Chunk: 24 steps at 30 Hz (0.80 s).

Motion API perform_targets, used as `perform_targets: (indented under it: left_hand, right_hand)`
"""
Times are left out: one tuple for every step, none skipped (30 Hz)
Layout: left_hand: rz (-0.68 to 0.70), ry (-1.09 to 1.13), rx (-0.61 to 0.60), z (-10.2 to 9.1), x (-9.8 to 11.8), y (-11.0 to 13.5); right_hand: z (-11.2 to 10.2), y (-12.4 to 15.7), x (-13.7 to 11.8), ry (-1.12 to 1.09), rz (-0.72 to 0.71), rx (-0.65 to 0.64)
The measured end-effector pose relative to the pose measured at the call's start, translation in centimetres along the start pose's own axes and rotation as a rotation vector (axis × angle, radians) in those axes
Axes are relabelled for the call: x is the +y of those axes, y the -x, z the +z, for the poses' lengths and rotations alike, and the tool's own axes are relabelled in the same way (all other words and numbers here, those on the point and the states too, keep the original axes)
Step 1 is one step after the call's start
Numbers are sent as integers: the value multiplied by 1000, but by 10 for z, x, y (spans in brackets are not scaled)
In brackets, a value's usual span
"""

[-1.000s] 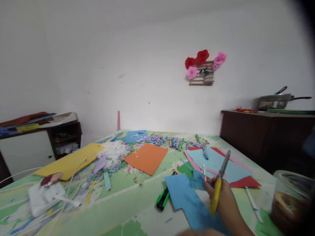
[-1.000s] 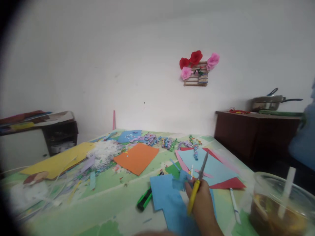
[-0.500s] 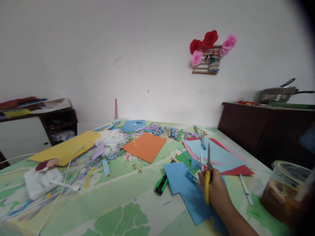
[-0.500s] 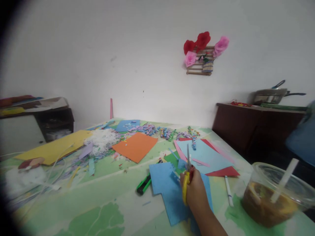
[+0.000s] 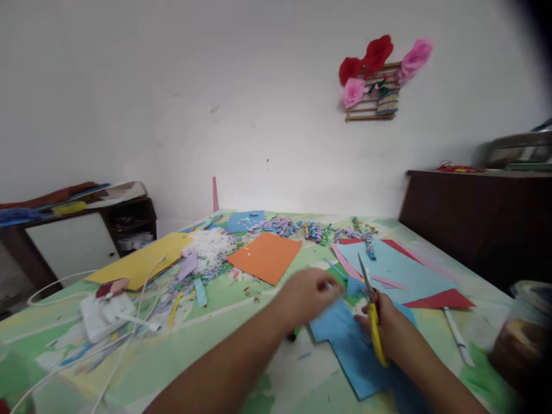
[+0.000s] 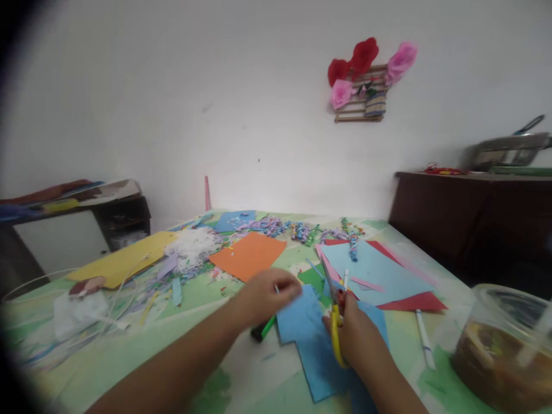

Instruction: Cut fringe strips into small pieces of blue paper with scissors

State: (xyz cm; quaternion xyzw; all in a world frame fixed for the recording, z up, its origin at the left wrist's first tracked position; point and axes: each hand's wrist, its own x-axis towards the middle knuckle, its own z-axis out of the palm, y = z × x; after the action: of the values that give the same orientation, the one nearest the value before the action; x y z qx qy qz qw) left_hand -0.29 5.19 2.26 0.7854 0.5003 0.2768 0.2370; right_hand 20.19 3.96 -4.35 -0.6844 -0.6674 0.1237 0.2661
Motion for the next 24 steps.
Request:
perform_targets:
  left_hand:
    - [-43,-65,-1,-2,-5,-10]
    - [-89,-132,-5,-3,-10,-19]
    - [-128,-193,-16,-1,-14,-26]
    - [-154,-242,-31,3,-19,-31]
    - [-163,-280,-62,8,-23,-35]
    - [-168,-310,-92,14,-26,-37]
    - [-173,-334,-119,20,-29,-37]
    - [-174,-350,-144,25,-31,-36]
    - [-176,-361,-167,30,-33,-36]
    - [-177,-368,-187,33,-34,-35]
    - [-177,-372,-204,34,-35,-34]
    - [-177,-376,-214,34,-35,-33]
    - [-177,-380,-219,33,-35,-33]
    - [-176,-383,-222,30,-35,-33]
    - [-178,-384,-224,28,-35,-33]
    - [-181,-381,-228,25,-35,-32]
    - [-185,-372,-235,22,-36,-32]
    - [-188,-358,-242,19,-36,-32]
    - [-192,-337,-248,16,-37,-31]
    - [-194,-312,-250,12,-38,-30]
    - [-195,-282,-247,7,-39,-28]
    - [-195,-247,-239,2,-39,-25]
    - [-194,-208,-227,-4,-38,-21]
    - [-191,-163,-211,-10,-37,-17]
  right_hand:
    - [0,0,0,12,0,-18]
    - [-1,0,-1,27,1,-33]
    - [-1,0,-2,44,3,-47]
    - [-1,0,-4,64,7,-59]
    - [0,0,-6,89,14,-67]
    - [0,1,-8,117,22,-73]
    - [1,1,-10,150,30,-79]
    - [1,2,-12,184,35,-85]
    - [2,3,-14,217,36,-92]
    - [2,3,-16,246,35,-101]
    - [3,4,-18,270,31,-110]
    - [3,4,-19,287,27,-118]
    - [4,5,-21,297,23,-124]
    - [4,5,-22,301,20,-126]
    - [5,6,-22,300,17,-125]
    - [5,6,-23,296,15,-122]
    - [6,6,-23,291,13,-116]
    - [5,6,-22,284,16,-108]
    - [5,5,-21,275,23,-94]
    - [4,4,-19,265,36,-74]
    - [2,3,-16,253,56,-45]
    - [0,1,-13,236,82,-10]
    - [-3,-1,-9,215,115,30]
    - [-5,-3,-6,189,151,72]
